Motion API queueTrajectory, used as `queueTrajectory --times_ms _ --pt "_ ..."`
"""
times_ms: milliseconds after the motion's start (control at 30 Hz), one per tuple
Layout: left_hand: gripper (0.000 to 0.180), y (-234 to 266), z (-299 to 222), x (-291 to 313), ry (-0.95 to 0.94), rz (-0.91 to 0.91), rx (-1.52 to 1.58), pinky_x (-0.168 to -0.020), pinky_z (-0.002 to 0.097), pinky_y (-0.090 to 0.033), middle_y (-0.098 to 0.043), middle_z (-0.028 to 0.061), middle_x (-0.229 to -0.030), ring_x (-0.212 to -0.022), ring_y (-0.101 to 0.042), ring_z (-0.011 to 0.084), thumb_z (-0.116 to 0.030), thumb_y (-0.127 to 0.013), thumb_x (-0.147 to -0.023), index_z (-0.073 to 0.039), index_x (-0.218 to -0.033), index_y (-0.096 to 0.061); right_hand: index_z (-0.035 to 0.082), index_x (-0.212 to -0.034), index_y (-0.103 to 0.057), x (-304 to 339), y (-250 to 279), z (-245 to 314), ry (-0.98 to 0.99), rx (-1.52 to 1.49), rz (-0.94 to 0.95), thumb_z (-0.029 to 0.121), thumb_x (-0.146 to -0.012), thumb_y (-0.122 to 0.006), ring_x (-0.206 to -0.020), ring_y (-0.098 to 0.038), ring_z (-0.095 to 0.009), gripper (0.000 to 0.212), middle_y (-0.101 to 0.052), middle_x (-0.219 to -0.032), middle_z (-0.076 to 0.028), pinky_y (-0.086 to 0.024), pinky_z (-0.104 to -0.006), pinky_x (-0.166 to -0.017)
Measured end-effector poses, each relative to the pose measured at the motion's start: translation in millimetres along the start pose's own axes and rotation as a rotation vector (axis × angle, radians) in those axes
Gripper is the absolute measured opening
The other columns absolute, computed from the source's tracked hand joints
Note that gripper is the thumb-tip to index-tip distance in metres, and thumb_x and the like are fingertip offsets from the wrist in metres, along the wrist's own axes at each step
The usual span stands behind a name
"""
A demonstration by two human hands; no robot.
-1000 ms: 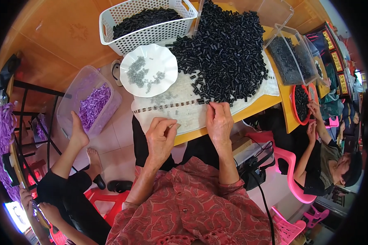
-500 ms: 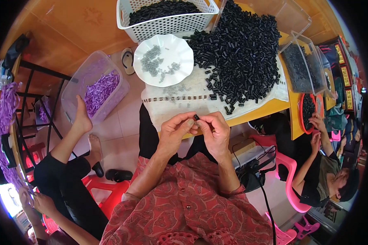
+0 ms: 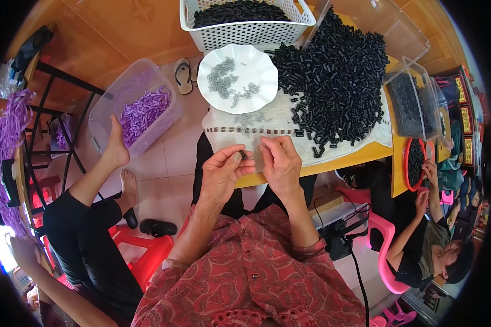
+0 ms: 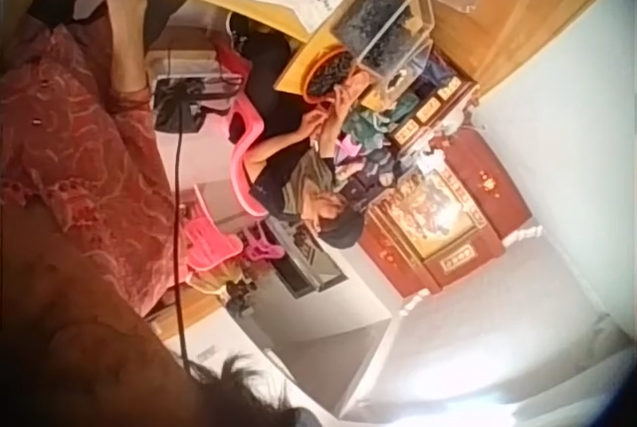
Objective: Manually assembling small black plastic components by joining two parts together.
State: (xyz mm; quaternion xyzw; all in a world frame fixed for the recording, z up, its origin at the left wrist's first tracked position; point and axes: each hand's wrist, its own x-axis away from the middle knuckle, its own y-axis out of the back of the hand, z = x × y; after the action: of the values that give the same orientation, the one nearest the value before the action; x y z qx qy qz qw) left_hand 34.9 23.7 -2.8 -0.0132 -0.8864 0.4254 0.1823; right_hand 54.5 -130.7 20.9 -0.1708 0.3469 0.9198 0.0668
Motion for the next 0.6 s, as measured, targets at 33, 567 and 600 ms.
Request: queueTrajectory --times_ms 33,567,600 --pt "0.023 1.0 -0.6 0.1 -0.005 -0.004 0.001 -0.077 0.0355 -0.058 -0.064 0.0171 -0.103 -0.086 -0.066 0.0234 -0.003 -0.051 -0.094 0.005 -0.115 -0.057 0.005 -0.096 -0.067 -1.7 -2.5 0.3 0.006 0.059 0.01 -0.002 -0.078 -0.067 -0.066 -0.059 -0.023 0.019 -0.057 -0.082 -0.009 -0.047 -0.0307 -0.056" --pt "0.029 0.7 3.0 7.1 -0.121 0.125 0.029 -0.082 0.0295 -0.052 -0.062 0.0124 -0.11 -0.094 -0.061 0.0177 0.003 -0.059 -0.087 0.001 -0.116 -0.059 0.006 -0.08 -0.059 -5.8 -10.2 1.9 -0.048 0.127 0.1 0.004 -0.074 -0.068 -0.069 -0.059 -0.03 0.011 -0.054 -0.081 -0.009 -0.047 -0.0393 -0.057" --pt "0.029 1.1 2.8 7.5 -0.11 0.135 0.052 -0.082 0.0293 -0.052 -0.062 0.0123 -0.11 -0.094 -0.06 0.0174 0.003 -0.059 -0.087 0.001 -0.115 -0.059 0.006 -0.08 -0.059 -5.6 -10.2 1.7 -0.047 0.126 0.099 0.004 -0.074 -0.068 -0.069 -0.059 -0.03 0.011 -0.054 -0.081 -0.009 -0.047 -0.0393 -0.057"
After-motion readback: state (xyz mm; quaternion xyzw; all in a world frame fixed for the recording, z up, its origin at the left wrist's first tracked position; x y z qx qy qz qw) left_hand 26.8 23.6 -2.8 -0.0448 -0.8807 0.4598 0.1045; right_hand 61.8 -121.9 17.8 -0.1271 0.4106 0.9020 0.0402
